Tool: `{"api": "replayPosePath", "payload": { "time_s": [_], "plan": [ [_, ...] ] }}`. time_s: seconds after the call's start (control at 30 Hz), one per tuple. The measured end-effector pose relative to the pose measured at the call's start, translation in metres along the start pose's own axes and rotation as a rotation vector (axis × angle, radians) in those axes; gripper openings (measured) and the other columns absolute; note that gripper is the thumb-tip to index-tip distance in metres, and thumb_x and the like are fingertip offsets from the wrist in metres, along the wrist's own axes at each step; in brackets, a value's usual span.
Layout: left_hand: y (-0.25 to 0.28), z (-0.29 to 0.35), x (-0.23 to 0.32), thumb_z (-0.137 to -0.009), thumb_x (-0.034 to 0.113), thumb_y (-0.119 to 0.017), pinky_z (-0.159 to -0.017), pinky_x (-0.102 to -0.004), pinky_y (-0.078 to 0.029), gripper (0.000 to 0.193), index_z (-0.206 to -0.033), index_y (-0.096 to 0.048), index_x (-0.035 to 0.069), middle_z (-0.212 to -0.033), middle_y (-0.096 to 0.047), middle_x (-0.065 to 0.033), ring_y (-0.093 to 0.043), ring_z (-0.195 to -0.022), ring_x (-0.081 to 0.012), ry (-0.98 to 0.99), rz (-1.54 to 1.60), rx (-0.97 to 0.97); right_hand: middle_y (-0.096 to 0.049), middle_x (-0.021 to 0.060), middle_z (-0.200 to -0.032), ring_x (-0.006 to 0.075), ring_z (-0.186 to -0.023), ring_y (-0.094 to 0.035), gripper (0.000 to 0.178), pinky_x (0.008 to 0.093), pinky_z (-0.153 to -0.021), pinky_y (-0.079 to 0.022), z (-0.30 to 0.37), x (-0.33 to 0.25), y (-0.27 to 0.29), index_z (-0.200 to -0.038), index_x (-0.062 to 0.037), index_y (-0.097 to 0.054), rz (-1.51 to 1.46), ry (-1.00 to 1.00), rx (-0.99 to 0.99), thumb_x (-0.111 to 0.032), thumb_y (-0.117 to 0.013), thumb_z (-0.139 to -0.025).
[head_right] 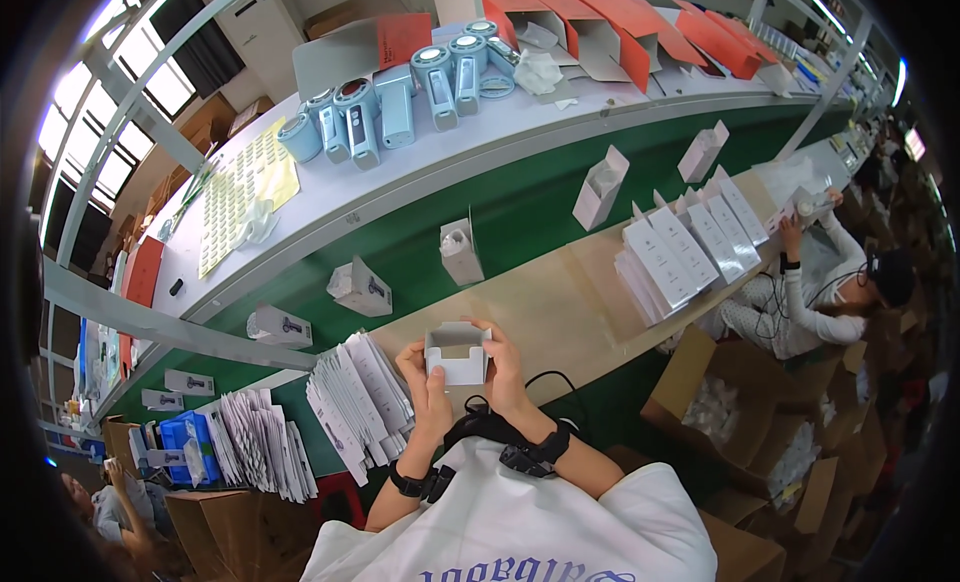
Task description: The person picks up a flat white box, folds it into shape, inserts a white paper manual, and places the assembled box onto a stack.
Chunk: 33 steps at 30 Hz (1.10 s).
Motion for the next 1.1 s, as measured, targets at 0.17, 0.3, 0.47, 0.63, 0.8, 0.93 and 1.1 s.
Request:
{"api": "replayPosePath", "payload": {
  "time_s": [0.17, 0.3, 0.47, 0.63, 0.8, 0.93, 1.1],
  "plan": [
    [0.003, -0.002, 0.009, -0.087, 0.006, -0.042, -0.105, -0.0418, -0.028, 0.038, -0.123, -0.031, -0.002, -0.131, -0.038, -0.0219, -0.041, -0.120, -0.0300, 0.036, -0.034, 0.089, -0.052, 0.0096, -0.122, 0.0162, -0.112, -0.050, 0.050, 0.0302, -0.096, -0.040, 0.002, 0.004, -0.010, -0.130, -0.0023, -0.045, 0.221, 0.051, -0.130, -0.011, -0.053, -0.081],
    [0.003, -0.005, 0.016, -0.085, 0.004, -0.043, -0.105, -0.0415, -0.028, 0.037, -0.121, -0.035, 0.001, -0.131, -0.038, -0.0217, -0.041, -0.121, -0.0300, -0.114, -0.107, 0.082, -0.050, 0.0090, -0.126, 0.0163, -0.114, -0.049, 0.058, 0.0307, -0.097, -0.039, 0.000, 0.004, -0.004, -0.134, -0.0026, -0.041, 0.340, 0.071, -0.108, -0.007, -0.057, -0.078],
    [0.006, -0.010, 0.018, -0.086, 0.007, -0.043, -0.107, -0.0400, -0.026, 0.029, -0.115, -0.042, 0.004, -0.134, -0.037, -0.0212, -0.038, -0.125, -0.0301, -0.200, -0.067, -0.052, -0.049, 0.0088, -0.128, 0.0159, -0.115, -0.049, 0.059, 0.0307, -0.098, -0.039, 0.005, 0.002, -0.004, -0.136, -0.0036, -0.040, 0.286, 0.035, -0.136, -0.004, -0.057, -0.080],
    [0.010, -0.012, 0.011, -0.088, 0.010, -0.042, -0.108, -0.0378, -0.025, 0.021, -0.107, -0.046, 0.003, -0.135, -0.038, -0.0186, -0.036, -0.127, -0.0296, 0.126, 0.101, -0.064, -0.050, 0.0089, -0.126, 0.0164, -0.114, -0.049, 0.052, 0.0313, -0.098, -0.040, 0.006, -0.014, -0.019, -0.134, -0.0040, -0.044, -0.223, -0.123, -0.164, 0.000, -0.053, -0.083],
    [-0.003, -0.014, 0.026, -0.087, 0.008, -0.041, -0.105, -0.0360, -0.027, 0.020, -0.106, -0.046, 0.003, -0.129, -0.042, -0.0164, -0.039, -0.122, -0.0276, 0.102, 0.033, 0.029, -0.052, 0.0093, -0.124, 0.0170, -0.113, -0.050, 0.048, 0.0314, -0.097, -0.041, 0.001, 0.003, 0.002, -0.131, -0.0018, -0.046, 0.122, -0.138, -0.024, 0.001, -0.052, -0.084],
    [0.002, -0.016, 0.015, -0.083, 0.012, -0.043, -0.101, -0.0330, -0.029, 0.023, -0.105, -0.047, 0.005, -0.123, -0.046, -0.0137, -0.043, -0.115, -0.0241, 0.093, 0.091, -0.062, -0.053, 0.0089, -0.121, 0.0158, -0.111, -0.051, 0.046, 0.0297, -0.095, -0.041, 0.002, 0.004, 0.005, -0.130, -0.0009, -0.047, 0.168, -0.110, -0.083, -0.002, -0.054, -0.085],
    [0.002, -0.013, 0.013, -0.082, 0.002, -0.043, -0.102, -0.0345, -0.030, 0.028, -0.110, -0.046, 0.003, -0.122, -0.045, -0.0147, -0.042, -0.116, -0.0234, 0.105, 0.202, -0.081, -0.054, 0.0099, -0.121, 0.0173, -0.111, -0.052, 0.041, 0.0318, -0.095, -0.043, 0.000, -0.002, 0.004, -0.124, -0.0001, -0.051, 0.078, -0.116, -0.171, 0.003, -0.055, -0.083]
  ]
}}
Point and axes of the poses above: each hand's wrist, its own z-axis away from the middle knuckle, its own y-axis out of the back of the hand, x = y × z, the point moved 3 cm from there along -z, towards the middle knuckle
